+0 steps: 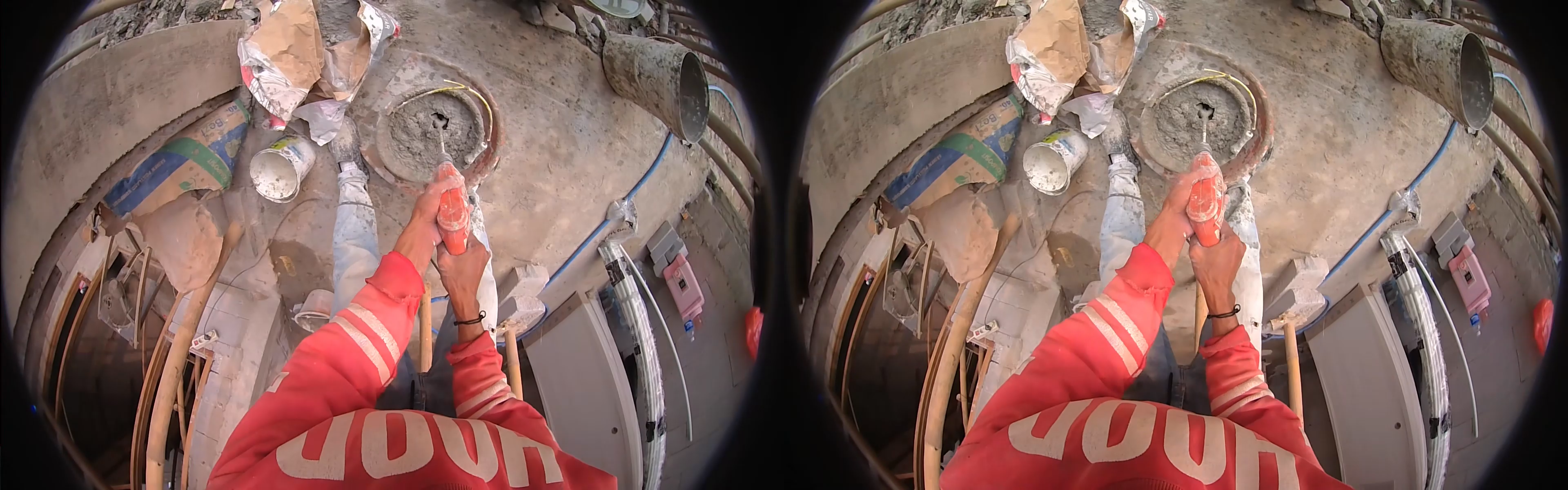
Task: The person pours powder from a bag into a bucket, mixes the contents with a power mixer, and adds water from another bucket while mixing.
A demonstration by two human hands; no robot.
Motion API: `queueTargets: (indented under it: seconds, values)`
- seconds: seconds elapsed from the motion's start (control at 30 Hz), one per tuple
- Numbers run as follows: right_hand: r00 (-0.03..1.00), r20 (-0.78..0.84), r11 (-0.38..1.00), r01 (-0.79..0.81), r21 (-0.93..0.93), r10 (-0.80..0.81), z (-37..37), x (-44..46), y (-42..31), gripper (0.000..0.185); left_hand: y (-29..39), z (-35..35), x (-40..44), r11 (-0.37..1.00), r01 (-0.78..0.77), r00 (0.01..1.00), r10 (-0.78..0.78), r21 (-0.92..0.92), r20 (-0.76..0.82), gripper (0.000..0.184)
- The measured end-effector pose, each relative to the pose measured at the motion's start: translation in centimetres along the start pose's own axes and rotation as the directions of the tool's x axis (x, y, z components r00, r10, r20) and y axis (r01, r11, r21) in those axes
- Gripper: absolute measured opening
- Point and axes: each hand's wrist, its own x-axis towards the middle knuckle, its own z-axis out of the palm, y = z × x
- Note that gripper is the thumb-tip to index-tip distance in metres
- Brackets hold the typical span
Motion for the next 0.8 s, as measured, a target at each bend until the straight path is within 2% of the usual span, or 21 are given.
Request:
queueTargets:
  seconds: [0.13, 0.33, 0.43, 0.53, 0.63, 0.73, 0.8]
  values:
    - [0.999, 0.01, 0.998, -0.031, 0.056, 0.031, -0.1, -0.3, 0.4, 0.027, -0.4, -0.1, -0.1, 0.999, 0.031, 0.999, -0.031, 0.012, 0.016, 0.024]
    - [0.999, 0.009, 0.998, -0.048, 0.046, 0.047, -0.4, -1.3, 1.1, 0.025, -2.1, -0.8, 0.1, 0.994, -0.059, 0.998, 0.058, 0.089, 0.009, 0.029]
    - [0.998, 0.003, 0.996, -0.063, 0.056, 0.063, -0.2, -1.8, 1.6, 0.026, -2.8, -1.3, 0.2, 0.999, 0.005, 0.997, -0.002, 0.051, -0.071, 0.03]
    - [0.994, 0.017, 0.994, -0.105, -0.016, 0.105, -0.2, -2.4, 2.3, 0.027, -3.3, -2.1, 0.1, 0.995, 0.072, 0.994, -0.066, 0.064, -0.085, 0.03]
    - [0.992, 0.03, 0.992, -0.123, 0.026, 0.122, -0.1, -3.5, 2.5, 0.029, -4.1, -3.2, -0.2, 0.991, 0.092, 0.985, -0.077, 0.097, -0.152, 0.031]
    - [0.996, 0.017, 0.989, -0.093, 0.113, 0.091, 1.0, -4.4, 4.4, 0.029, -4.8, -4.5, -0.5, 0.993, 0.071, 0.985, -0.054, 0.099, -0.161, 0.031]
    - [0.995, 0.021, 0.993, -0.094, 0.072, 0.093, 1.5, -4.9, 5.0, 0.028, -4.7, -5.5, -0.5, 0.992, 0.096, 0.988, -0.085, 0.083, -0.13, 0.031]
